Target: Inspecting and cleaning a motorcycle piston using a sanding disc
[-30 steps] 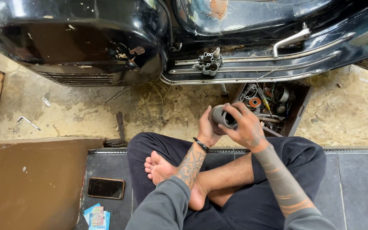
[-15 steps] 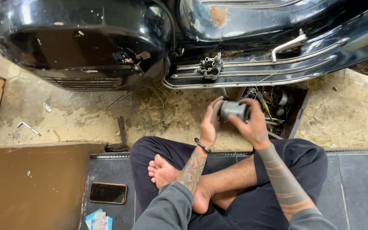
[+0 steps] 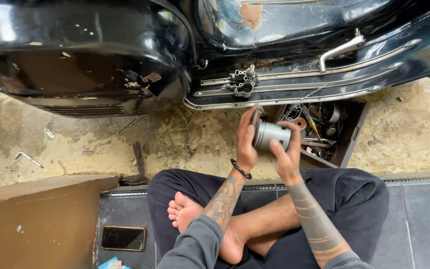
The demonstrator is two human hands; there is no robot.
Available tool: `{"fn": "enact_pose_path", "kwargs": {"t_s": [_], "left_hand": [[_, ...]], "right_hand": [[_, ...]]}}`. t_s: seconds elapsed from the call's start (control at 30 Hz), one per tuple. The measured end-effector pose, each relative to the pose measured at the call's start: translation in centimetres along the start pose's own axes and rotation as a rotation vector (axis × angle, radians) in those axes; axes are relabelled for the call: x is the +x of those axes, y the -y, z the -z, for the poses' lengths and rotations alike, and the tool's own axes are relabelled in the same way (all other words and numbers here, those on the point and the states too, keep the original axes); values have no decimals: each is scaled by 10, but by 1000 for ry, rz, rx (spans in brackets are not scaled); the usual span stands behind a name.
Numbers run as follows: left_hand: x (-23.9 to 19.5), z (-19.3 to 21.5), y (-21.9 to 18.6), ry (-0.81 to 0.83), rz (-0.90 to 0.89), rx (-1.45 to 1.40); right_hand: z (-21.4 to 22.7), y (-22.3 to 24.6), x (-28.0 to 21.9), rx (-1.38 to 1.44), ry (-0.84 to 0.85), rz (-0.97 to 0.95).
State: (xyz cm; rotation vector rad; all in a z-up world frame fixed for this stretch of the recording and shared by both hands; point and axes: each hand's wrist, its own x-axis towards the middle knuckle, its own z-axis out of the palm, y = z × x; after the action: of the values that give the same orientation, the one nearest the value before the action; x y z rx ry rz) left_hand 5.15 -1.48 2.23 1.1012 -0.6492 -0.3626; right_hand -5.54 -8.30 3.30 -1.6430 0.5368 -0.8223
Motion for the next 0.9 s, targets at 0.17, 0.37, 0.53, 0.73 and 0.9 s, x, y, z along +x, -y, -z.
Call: {"fn": "enact_pose_path", "kwargs": {"t_s": [0.17,0.37,0.53,0.73,0.9], "left_hand": [[5,-1,-6,95,-27,89],[6,-10,-6,130,7,65],[3,-10,-9,120,60,-4],[-3,-15,-4,141,64,53],[-5,-2,1,95,143,-119]], "right_hand": [[9,-30,5,-54,-7,-73],[11,-10,9,-92,-97,-99],[16,-38,-5,-84,-11,-293],[25,-16,13,-71,-135,-46],[38,0,8,-174,229,-196]]}}
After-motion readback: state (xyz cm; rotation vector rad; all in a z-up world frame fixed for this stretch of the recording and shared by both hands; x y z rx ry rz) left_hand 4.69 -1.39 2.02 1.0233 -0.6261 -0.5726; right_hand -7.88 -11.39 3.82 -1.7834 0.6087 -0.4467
